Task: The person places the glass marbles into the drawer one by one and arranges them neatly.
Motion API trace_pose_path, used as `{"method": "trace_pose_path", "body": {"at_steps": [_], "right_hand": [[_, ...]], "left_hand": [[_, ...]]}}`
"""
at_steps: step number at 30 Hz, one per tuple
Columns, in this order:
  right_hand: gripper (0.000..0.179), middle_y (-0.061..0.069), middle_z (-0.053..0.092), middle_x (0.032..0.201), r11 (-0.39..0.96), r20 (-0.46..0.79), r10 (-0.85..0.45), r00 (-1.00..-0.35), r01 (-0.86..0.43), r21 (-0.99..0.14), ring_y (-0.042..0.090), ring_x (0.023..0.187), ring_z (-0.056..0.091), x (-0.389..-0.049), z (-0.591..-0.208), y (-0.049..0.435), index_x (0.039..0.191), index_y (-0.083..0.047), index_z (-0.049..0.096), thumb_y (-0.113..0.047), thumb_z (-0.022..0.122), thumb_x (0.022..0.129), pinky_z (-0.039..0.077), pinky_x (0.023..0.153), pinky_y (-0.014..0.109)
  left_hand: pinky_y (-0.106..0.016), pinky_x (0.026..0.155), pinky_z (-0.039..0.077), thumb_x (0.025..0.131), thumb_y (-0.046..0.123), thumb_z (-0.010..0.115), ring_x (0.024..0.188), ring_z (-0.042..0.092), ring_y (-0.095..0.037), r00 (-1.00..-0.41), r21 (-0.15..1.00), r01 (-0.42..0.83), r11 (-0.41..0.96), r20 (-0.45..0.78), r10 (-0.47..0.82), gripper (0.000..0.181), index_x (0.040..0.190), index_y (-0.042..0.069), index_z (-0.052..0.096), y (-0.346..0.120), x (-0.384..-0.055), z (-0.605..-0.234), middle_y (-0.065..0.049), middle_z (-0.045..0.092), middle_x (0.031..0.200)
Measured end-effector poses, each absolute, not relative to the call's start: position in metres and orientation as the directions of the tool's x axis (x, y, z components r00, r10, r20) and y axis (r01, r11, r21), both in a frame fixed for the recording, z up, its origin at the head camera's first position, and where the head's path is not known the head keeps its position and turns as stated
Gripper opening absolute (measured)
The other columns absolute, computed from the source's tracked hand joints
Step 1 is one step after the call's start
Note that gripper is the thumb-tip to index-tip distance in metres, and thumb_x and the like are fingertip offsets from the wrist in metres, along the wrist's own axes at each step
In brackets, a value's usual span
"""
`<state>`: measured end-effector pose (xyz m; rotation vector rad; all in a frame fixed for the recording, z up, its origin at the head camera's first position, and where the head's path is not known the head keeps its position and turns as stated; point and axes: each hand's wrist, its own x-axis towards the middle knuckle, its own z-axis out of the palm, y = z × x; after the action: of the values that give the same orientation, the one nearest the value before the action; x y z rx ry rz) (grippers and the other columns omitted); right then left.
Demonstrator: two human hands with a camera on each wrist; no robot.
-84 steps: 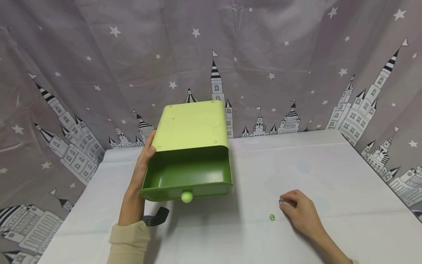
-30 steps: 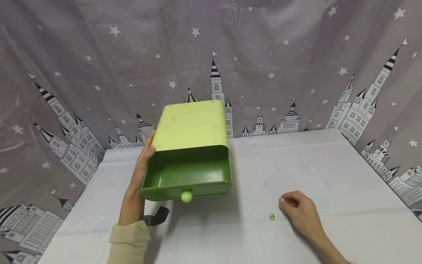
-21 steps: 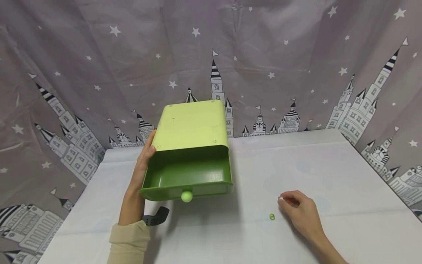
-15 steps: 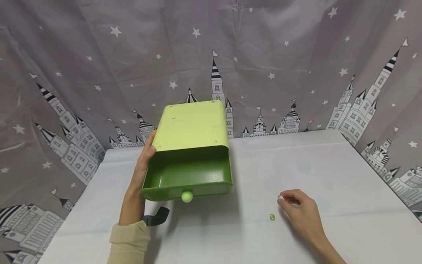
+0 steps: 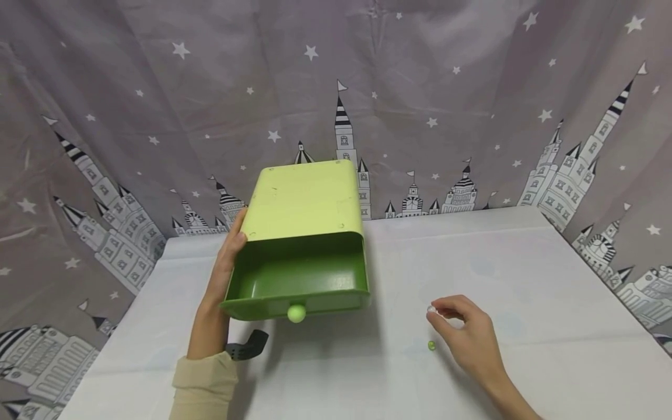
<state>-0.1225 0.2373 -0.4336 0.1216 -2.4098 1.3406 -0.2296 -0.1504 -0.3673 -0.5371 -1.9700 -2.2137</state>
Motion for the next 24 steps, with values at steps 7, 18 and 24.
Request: {"method": "trace_pose_path", "body": {"at_steps": [7, 18, 24], "right_hand": [[0.011, 0.002, 0.069, 0.094, 0.453, 0.321, 0.072, -0.944, -0.256, -0.854, 0.007, 0.084, 0.065, -0.120, -0.419, 0.228, 0.098, -0.005, 0.073, -0.009, 0.074, 0.088, 0.042, 0.086, 0.010], [0.012, 0.006, 0.068, 0.098, 0.325, 0.309, 0.003, -0.951, -0.291, -0.900, 0.013, 0.090, 0.064, -0.114, -0.386, 0.211, 0.101, -0.004, 0.071, -0.007, 0.072, 0.089, 0.045, 0.091, 0.016], [0.012, 0.007, 0.067, 0.097, 0.301, 0.336, -0.009, -0.942, -0.323, -0.897, 0.014, 0.090, 0.063, -0.112, -0.375, 0.204, 0.100, -0.003, 0.070, -0.004, 0.073, 0.089, 0.046, 0.091, 0.018]], "left_hand": [[-0.041, 0.116, 0.015, 0.101, 0.024, 0.039, 0.146, 0.015, -0.012, -0.928, 0.934, 0.330, -0.136, 0.348, 0.137, 0.063, 0.160, 0.019, 0.017, -0.151, -0.230, -0.367, 0.004, 0.016, 0.162], [-0.041, 0.116, 0.014, 0.100, 0.025, 0.040, 0.145, 0.015, -0.011, -0.933, 0.939, 0.325, -0.109, 0.338, 0.127, 0.063, 0.160, 0.020, 0.018, -0.152, -0.230, -0.367, 0.005, 0.016, 0.162], [-0.041, 0.116, 0.012, 0.100, 0.026, 0.040, 0.145, 0.014, -0.009, -0.934, 0.940, 0.330, -0.083, 0.338, 0.119, 0.063, 0.159, 0.021, 0.019, -0.151, -0.230, -0.367, 0.006, 0.017, 0.162]]}}
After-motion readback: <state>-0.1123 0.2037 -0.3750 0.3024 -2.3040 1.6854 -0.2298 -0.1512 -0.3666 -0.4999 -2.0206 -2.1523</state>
